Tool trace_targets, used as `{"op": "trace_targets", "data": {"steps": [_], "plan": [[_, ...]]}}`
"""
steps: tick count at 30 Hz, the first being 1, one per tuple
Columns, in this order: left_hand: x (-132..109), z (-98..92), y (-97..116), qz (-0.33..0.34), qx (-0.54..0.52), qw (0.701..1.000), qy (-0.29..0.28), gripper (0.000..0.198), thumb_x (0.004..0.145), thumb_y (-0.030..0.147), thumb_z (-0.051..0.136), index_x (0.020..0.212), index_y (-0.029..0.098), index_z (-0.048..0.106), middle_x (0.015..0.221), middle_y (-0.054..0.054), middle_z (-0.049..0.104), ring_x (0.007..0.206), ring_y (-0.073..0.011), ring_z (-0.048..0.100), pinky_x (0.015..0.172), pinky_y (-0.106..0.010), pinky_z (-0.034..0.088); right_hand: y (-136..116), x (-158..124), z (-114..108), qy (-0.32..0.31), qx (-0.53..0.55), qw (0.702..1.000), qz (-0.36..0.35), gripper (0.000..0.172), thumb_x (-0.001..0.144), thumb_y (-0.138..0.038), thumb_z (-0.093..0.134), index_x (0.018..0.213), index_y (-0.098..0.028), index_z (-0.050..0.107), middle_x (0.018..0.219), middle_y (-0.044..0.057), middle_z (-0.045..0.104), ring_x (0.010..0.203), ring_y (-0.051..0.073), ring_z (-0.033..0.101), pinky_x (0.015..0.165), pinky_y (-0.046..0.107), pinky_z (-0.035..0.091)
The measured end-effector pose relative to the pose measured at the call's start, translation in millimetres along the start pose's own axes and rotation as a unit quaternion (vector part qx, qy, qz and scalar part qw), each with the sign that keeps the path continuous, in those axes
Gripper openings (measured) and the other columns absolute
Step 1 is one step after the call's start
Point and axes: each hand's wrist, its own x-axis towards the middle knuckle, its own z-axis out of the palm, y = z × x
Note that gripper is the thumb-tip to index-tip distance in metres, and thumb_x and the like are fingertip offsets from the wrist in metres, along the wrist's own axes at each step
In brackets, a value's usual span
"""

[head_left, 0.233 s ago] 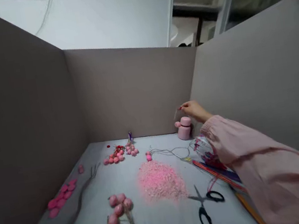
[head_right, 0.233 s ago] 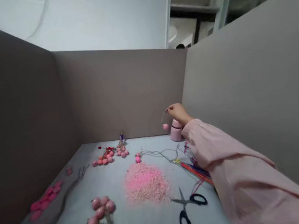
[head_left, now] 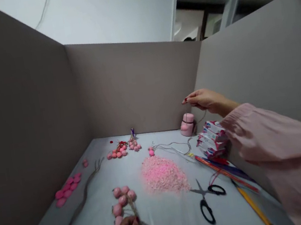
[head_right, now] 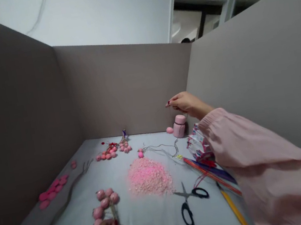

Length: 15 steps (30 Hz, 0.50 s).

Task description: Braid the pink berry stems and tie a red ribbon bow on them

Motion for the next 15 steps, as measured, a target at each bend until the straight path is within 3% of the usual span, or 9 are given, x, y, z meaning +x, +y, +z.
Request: {"op": "trace_targets", "data": {"steps": [3, 7, 12, 15], "plan": [[-2.0, -2.3, 7.2, -0.009, -0.037, 0.999, 0.011, 0.022, 0.075, 0.034, 0.044, 0.063, 0.021, 0.058, 0.064, -0.003, 0.064, 0.067, -0.0232, 0.058, 0.062, -0.027, 0.038, -5.3, -31.2, 19.8, -0.081, 0.087, 0.992, 0.033, 0.011, 0.078, -0.016, 0.051, 0.076, -0.011, 0.060, 0.045, -0.004, 0.051, 0.032, 0.002, 0.024, 0.033, 0.019, 0.011], [0.2, -1.1, 6.0, -0.024, -0.085, 0.996, 0.015, 0.023, 0.073, 0.031, 0.047, 0.053, 0.021, 0.050, 0.053, -0.001, 0.056, 0.057, -0.0200, 0.052, 0.057, -0.027, 0.035, 0.5, -71.4, 64.9, -0.197, 0.153, 0.966, 0.065, 0.013, 0.078, -0.016, 0.048, 0.079, -0.010, 0.059, 0.059, 0.004, 0.064, 0.031, 0.001, 0.022, 0.034, 0.019, 0.008], [0.8, -1.0, 9.1, -0.038, -0.142, 0.989, -0.003, 0.024, 0.073, 0.030, 0.047, 0.052, 0.020, 0.050, 0.050, -0.001, 0.056, 0.052, -0.0173, 0.050, 0.055, -0.027, 0.035, 5.6, -113.0, 130.6, -0.286, 0.191, 0.936, 0.078, 0.015, 0.074, -0.023, 0.052, 0.079, -0.011, 0.059, 0.069, 0.007, 0.068, 0.032, 0.001, 0.020, 0.032, 0.017, 0.011], [0.6, -0.7, 13.8, -0.052, -0.179, 0.982, -0.009, 0.024, 0.072, 0.030, 0.048, 0.051, 0.019, 0.051, 0.047, -0.001, 0.055, 0.047, -0.0158, 0.046, 0.052, -0.027, 0.034, 13.4, -147.7, 166.8, -0.290, 0.201, 0.934, 0.055, 0.016, 0.075, -0.023, 0.047, 0.080, -0.014, 0.059, 0.076, 0.005, 0.067, 0.033, 0.003, 0.029, 0.032, 0.016, 0.021]]}}
